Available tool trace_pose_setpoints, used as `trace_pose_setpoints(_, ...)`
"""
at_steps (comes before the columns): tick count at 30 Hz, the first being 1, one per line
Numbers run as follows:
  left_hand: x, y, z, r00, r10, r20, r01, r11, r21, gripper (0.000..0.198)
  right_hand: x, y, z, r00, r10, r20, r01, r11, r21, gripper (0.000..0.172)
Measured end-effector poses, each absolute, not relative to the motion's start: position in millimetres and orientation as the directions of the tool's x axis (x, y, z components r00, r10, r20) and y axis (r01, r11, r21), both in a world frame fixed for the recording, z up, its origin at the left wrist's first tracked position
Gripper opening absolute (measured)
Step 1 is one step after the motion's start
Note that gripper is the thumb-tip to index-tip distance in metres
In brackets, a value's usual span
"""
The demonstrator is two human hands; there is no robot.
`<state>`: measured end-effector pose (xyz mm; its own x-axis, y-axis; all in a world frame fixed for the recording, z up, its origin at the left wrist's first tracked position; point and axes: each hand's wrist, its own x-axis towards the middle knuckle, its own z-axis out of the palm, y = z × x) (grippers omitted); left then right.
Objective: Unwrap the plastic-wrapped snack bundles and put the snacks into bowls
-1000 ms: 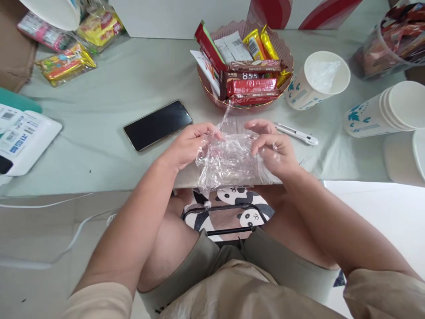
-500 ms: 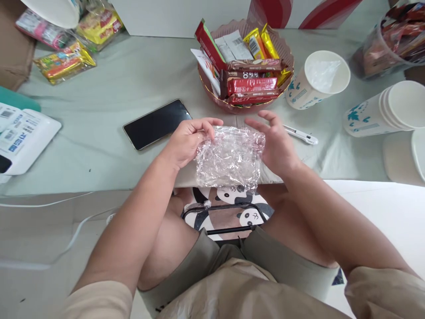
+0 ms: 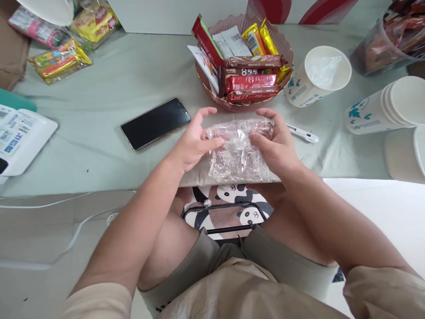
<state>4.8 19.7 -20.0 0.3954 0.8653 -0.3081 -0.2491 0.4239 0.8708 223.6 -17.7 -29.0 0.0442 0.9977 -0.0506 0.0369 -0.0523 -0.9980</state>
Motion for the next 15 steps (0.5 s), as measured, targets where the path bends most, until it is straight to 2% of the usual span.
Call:
trace_pose_setpoints(4, 4, 23, -23, 0.221, 0.941, -0.255, -0.285, 0.312, 0.906, 0.058, 227, -13, -33, 0.152, 0.987, -0.057, -0.059, -0.048, -0.997, 0.049)
trace_pose_setpoints(8, 3, 25, -25, 0.2, 0.953, -0.228, -0.322, 0.284, 0.903, 0.056, 222, -14, -30, -0.002, 0.982, -0.191, -0.227, -0.187, -0.956, 0.049)
trace_pose_setpoints(11, 1, 29, -30, 0.189, 0.961, -0.201, -0.312, 0.253, 0.916, 0.058, 217, -16, -25, -0.082, 0.963, -0.255, -0.174, -0.266, -0.948, 0.038)
trace_pose_setpoints(15, -3, 36, -37, 0.097, 0.983, -0.157, -0.33, 0.181, 0.927, 0.051, 218, -16, -22, 0.022, 0.98, -0.199, -0.146, -0.194, -0.97, 0.032)
